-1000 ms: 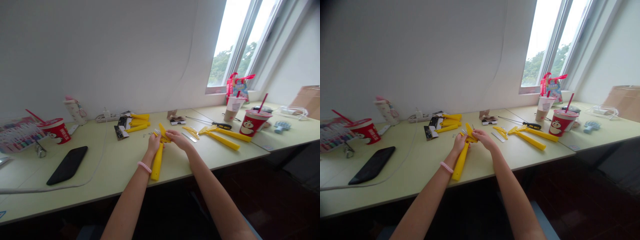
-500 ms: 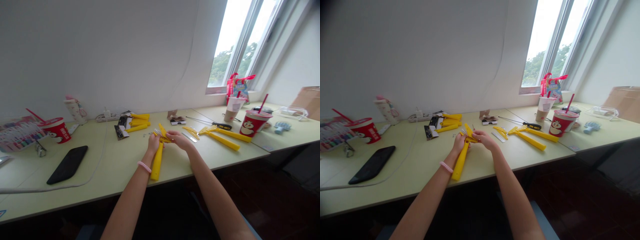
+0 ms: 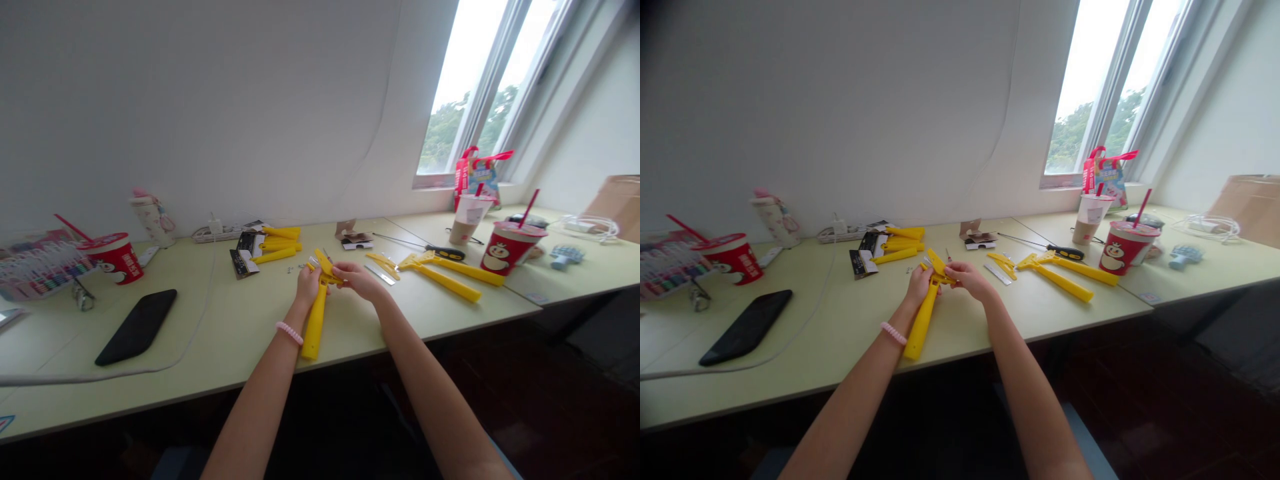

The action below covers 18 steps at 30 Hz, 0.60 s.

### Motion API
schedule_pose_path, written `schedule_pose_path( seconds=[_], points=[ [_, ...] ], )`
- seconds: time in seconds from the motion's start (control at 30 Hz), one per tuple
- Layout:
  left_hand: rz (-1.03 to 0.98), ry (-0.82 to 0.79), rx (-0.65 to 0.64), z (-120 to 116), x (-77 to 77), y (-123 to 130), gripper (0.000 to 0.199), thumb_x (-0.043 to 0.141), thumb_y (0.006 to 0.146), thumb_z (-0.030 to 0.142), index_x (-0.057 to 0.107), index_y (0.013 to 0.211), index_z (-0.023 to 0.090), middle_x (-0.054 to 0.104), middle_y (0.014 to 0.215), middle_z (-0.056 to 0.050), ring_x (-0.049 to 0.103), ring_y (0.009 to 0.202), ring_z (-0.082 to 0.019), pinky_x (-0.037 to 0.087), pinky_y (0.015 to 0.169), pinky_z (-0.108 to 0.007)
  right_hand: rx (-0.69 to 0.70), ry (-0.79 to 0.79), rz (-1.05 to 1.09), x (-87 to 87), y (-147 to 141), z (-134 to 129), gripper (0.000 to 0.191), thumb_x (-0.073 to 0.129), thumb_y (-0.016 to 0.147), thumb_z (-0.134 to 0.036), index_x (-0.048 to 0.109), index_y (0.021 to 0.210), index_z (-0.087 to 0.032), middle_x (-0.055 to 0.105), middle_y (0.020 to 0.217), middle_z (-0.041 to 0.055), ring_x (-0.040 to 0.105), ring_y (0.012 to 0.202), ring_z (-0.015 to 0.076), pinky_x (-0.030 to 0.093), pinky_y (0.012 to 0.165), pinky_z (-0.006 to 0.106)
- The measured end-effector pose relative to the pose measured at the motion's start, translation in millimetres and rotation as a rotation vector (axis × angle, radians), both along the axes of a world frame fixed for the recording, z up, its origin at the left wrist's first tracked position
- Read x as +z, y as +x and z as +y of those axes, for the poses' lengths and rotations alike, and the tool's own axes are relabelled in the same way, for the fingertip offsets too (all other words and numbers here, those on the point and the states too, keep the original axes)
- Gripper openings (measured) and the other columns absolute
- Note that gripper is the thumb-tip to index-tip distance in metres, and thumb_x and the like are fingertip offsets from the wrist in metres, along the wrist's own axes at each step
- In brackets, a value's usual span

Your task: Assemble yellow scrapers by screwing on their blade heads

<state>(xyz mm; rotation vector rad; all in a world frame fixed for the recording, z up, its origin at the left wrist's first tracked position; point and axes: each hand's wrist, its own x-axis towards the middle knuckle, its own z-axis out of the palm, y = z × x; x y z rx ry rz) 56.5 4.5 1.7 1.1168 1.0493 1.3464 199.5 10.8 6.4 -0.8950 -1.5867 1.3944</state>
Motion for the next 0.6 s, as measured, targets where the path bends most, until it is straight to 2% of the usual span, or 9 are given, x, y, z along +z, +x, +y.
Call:
schedule_pose_path(
  seconds=[0.2, 0.37, 0.6],
  points=[
    [-0.002, -0.022, 0.005, -2.5, 1.1, 0.0, 0.012, 0.046, 0.071, 0.027, 0.048, 0.073, 0.016, 0.049, 0.045, 0.003, 0.049, 0.033, -0.012, 0.034, 0.032, -0.020, 0.041, 0.085, 0.000, 0.3, -1.5, 0.5, 0.033, 0.061, 0.071, -0.044, 0.065, 0.084, -0.015, 0.060, 0.076, 0.0038, 0.048, 0.058, 0.0084, 0.038, 0.056, 0.023],
    [-0.087, -0.073, -0.005, 1.0, -1.9, -0.6, 0.029, 0.041, 0.075, 0.045, 0.048, 0.070, 0.016, 0.052, 0.050, 0.000, 0.050, 0.035, -0.012, 0.036, 0.033, -0.021, 0.035, 0.145, -0.059, 2.2, -2.0, -1.9, 0.033, 0.057, 0.073, -0.045, 0.066, 0.082, -0.014, 0.059, 0.071, 0.0035, 0.048, 0.058, 0.0096, 0.037, 0.053, 0.023],
    [-0.034, -0.029, 0.163, 1.9, -0.7, -2.0, 0.024, 0.040, 0.076, 0.036, 0.048, 0.065, 0.016, 0.055, 0.055, -0.001, 0.052, 0.041, -0.012, 0.042, 0.038, -0.022, 0.064, 0.118, -0.055, 3.6, -5.4, -2.9, 0.029, 0.060, 0.071, -0.041, 0.066, 0.079, -0.014, 0.060, 0.071, 0.0029, 0.048, 0.056, 0.0091, 0.038, 0.053, 0.023]
  ],
)
